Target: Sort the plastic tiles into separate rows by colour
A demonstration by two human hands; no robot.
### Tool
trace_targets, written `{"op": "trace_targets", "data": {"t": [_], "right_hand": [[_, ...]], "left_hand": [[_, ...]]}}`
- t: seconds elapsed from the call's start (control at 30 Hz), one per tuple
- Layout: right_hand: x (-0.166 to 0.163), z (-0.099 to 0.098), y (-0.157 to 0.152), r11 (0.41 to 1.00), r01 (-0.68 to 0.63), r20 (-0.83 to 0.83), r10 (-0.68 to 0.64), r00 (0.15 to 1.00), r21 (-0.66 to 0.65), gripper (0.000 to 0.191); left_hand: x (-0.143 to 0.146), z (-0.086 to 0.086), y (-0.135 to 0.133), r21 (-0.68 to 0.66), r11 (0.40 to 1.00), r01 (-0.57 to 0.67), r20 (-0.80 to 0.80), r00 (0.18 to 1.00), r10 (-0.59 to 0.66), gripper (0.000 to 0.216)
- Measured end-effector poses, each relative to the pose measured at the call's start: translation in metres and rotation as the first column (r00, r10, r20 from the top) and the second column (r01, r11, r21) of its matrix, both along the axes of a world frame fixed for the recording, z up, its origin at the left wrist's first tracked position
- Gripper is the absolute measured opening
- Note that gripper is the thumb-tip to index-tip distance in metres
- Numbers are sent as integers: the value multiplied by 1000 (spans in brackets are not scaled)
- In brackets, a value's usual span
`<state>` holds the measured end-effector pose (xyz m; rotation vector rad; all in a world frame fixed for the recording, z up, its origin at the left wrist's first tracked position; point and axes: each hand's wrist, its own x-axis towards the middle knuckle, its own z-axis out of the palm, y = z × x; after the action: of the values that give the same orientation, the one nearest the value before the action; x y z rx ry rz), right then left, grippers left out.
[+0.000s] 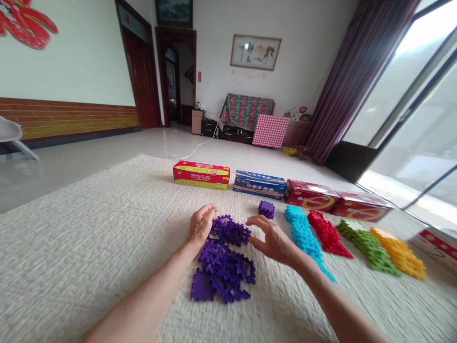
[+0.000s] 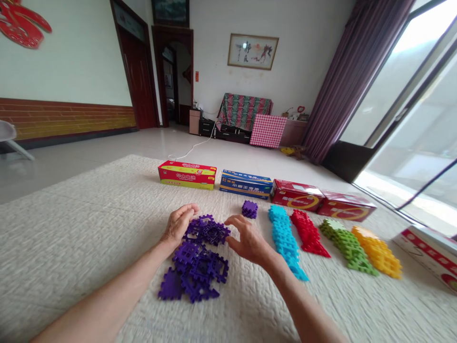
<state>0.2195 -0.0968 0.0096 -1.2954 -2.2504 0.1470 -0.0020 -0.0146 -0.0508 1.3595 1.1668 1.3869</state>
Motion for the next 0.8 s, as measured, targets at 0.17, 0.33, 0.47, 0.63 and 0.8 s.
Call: {"op": "trace_targets", "data": {"t": [0.17, 0.33, 0.47, 0.63, 0.8], "right_hand": [[-20, -9, -9, 997, -73, -14, 73, 997, 22, 42], [-32, -10, -8, 997, -84, 33, 83, 996, 0, 27], [-34, -10, -8, 996, -90, 80, 88, 993, 17, 20], [-23, -9, -4, 995, 29, -106, -19, 994, 98, 25], [4, -7, 8, 927, 373, -226, -359, 906, 25, 28]], "left_hand": [[2, 4, -1, -5, 1000, -2, 10, 1000, 2, 34], [3, 10, -4, -16, 1000, -8, 22, 1000, 9, 34], [3, 13, -7, 1, 1000, -16, 11, 1000, 16, 32], [4, 14, -7, -14, 1000, 0, 11, 1000, 0, 34], [3, 9, -4, -5, 1000, 11, -12, 1000, -11, 37]]}}
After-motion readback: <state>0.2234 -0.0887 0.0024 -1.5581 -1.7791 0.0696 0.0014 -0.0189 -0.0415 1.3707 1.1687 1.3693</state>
